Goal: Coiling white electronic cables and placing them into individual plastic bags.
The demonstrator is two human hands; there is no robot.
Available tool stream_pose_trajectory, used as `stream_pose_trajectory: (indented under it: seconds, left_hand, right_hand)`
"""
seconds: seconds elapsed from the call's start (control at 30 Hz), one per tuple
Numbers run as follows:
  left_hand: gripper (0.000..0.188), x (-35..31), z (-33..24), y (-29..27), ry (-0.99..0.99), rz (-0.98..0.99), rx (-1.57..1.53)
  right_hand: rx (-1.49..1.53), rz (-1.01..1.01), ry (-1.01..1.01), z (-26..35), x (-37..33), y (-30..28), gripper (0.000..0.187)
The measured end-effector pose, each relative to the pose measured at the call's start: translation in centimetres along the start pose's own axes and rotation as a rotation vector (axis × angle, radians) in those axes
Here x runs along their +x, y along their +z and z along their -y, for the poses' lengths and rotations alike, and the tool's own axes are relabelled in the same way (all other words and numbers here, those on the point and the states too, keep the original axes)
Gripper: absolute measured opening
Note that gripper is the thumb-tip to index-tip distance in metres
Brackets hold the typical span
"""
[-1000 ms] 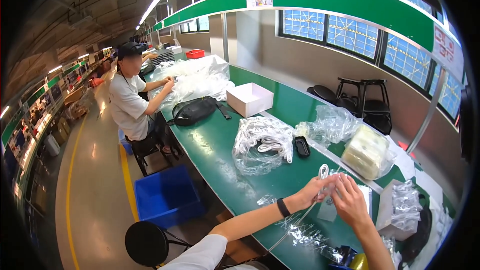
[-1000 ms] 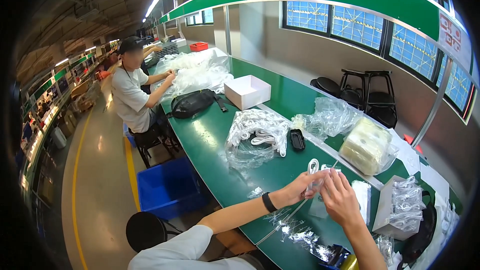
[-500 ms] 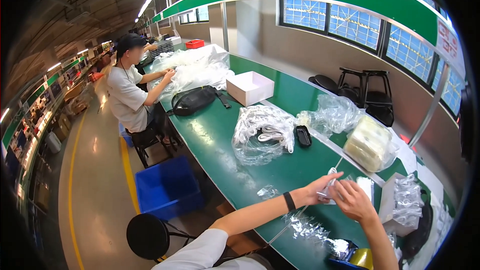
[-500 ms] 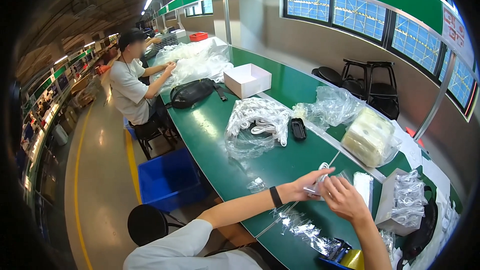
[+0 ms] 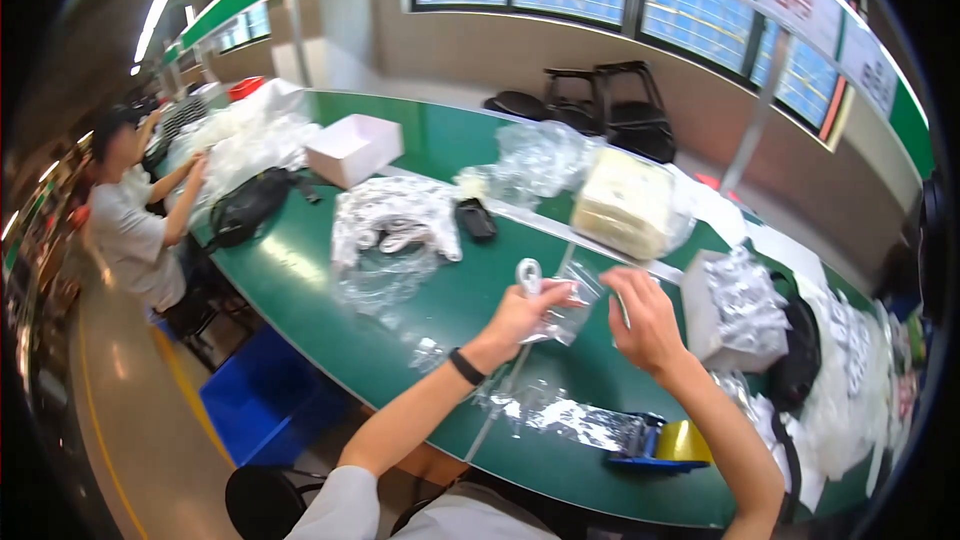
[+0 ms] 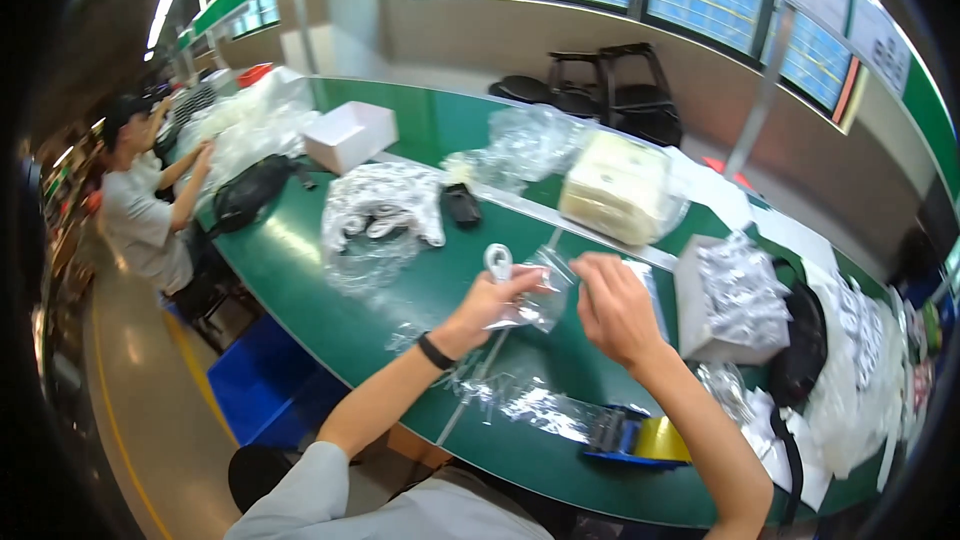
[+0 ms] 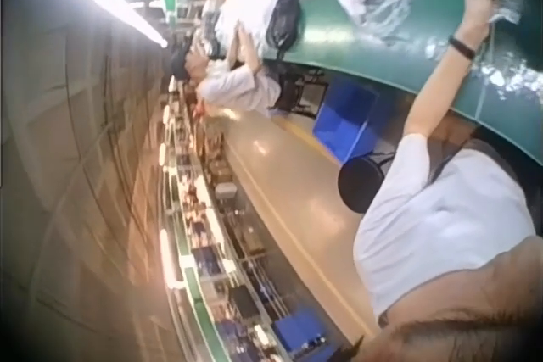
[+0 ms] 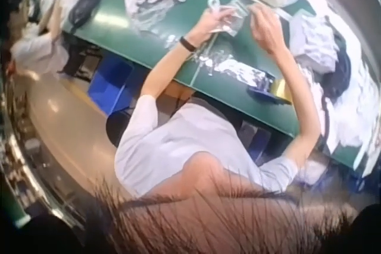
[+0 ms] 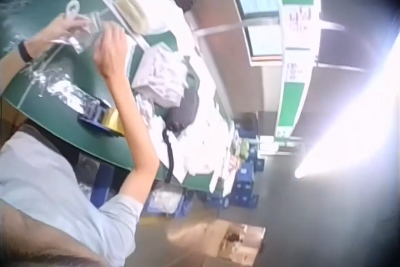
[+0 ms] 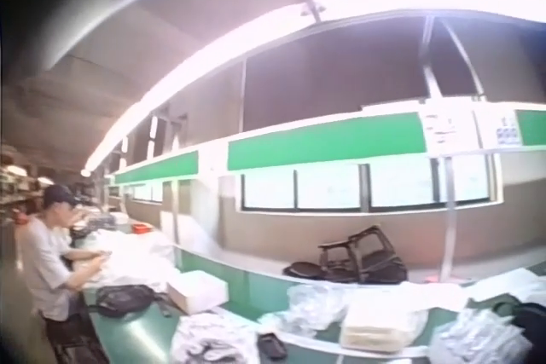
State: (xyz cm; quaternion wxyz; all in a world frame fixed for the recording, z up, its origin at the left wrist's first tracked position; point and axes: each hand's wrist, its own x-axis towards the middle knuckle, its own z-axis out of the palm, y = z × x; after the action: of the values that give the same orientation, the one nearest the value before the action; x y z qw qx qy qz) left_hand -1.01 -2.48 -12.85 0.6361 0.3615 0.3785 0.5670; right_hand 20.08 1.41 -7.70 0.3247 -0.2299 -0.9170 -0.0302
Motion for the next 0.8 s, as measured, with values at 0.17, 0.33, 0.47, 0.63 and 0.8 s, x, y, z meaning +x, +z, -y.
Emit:
stream_pose_trajectory:
  seconds: [0.17,0.33,0.47,0.63,0.8]
  left_hand:
    - [0.034,-0.5,0.0,1.3,0.083,0.092,0.047]
    - [0.037,-0.7,0.6,1.4,0.086,0.116,0.052]
    - [0.031,-1.1,0.0,0.9,0.085,0.120,0.188]
    - [0.028,-1.0,0.4,0.5,0.003,0.011,0.193]
    - [0.024,-1.2,0.1,0.7,0.077,-0.063,0.164]
  right_hand:
    - [0.485,0.334,0.523,-1.9,-1.5,-0.2,0.092]
    - [0.768,0.376,0.686,-0.7,-0.6,0.3,0.044]
    - [-0.154,0.185,-0.006,-3.7,-1.4,0.5,0.012]
    - [-0.455,0.290,0.261,-8.4,-3.1,-1.5,0.010]
    - [-0.138,0.738,0.942,-9.4,-3.6,-3.0,0.041]
